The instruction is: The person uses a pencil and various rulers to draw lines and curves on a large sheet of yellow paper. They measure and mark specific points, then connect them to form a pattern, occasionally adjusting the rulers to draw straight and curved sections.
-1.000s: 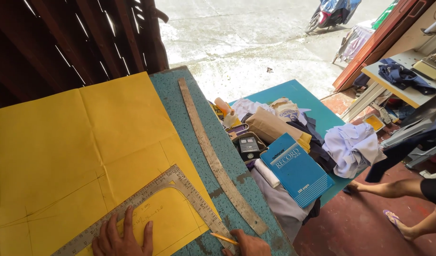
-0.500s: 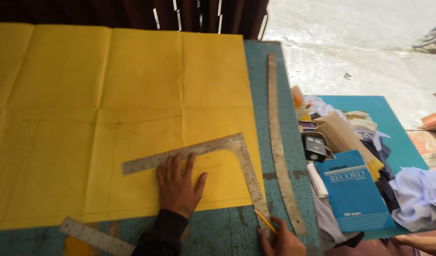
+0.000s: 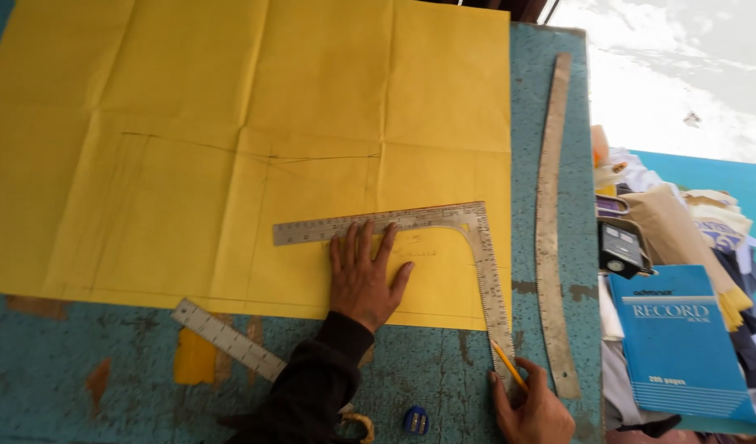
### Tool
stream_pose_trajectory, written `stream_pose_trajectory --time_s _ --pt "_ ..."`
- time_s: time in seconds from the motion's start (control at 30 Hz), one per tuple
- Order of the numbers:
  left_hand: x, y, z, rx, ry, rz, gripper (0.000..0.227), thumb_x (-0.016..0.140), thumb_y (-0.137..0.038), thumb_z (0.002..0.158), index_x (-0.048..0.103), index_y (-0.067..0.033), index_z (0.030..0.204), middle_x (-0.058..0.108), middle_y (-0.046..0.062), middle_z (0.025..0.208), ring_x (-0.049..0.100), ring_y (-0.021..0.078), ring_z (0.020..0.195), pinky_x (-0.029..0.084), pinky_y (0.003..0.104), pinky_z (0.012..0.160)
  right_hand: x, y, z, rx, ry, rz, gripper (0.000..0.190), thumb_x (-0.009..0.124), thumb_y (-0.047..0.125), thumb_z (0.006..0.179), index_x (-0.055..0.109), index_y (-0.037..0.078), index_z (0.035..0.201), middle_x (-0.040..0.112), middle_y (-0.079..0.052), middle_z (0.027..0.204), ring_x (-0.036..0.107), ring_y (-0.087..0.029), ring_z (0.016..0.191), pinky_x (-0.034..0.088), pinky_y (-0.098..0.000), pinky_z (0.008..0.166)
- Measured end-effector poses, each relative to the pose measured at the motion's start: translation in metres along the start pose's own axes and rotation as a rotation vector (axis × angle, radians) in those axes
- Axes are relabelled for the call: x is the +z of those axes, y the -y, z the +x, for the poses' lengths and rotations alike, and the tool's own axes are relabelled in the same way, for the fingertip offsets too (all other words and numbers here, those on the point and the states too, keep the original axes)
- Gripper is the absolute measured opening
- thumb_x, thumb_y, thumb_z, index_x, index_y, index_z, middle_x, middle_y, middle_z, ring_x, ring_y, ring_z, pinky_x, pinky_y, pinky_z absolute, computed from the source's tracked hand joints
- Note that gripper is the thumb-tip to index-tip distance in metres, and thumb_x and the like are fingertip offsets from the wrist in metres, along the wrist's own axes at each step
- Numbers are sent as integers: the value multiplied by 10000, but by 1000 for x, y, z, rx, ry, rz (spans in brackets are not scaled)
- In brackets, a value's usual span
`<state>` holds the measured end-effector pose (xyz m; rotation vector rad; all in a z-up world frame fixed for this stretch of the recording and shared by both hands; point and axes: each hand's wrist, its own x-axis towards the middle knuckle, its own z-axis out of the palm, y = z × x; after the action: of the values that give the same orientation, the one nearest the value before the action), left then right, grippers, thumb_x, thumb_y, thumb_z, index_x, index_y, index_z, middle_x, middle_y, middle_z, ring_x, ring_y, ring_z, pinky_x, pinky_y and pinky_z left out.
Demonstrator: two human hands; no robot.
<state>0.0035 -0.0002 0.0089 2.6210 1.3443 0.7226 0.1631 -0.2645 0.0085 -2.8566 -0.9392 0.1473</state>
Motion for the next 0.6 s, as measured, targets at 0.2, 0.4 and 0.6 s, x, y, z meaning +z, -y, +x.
stream_pose_trajectory --time_s 0.2,0.4,0.6 --pt "3 1 -1 -2 33 -2 678 369 -615 1014 417 -215 1559 406 189 1586 321 396 1488 181 624 1210 0 1 0 28 56 -71 554 648 634 850 600 303 1292 792 75 776 745 -137 626 603 -301 605" --pt "4 0 -2 3 6 7 676 384 -613 1014 410 -230 1571 412 168 1590 329 385 1489 184 616 1218 1 -1 -2 18 20 -40 542 652 620 852 615 289 1280 791 60 776 735 -136 635 588 -311 621" --pt "5 0 -1 -2 -8 -8 664 399 -604 1010 439 -225 1554 428 163 1575 343 386 1477 187 618 1217 6 -5 -1 33 14 -39 558 644 648 836 614 309 1278 739 74 674 723 -152 651 567 -347 644"
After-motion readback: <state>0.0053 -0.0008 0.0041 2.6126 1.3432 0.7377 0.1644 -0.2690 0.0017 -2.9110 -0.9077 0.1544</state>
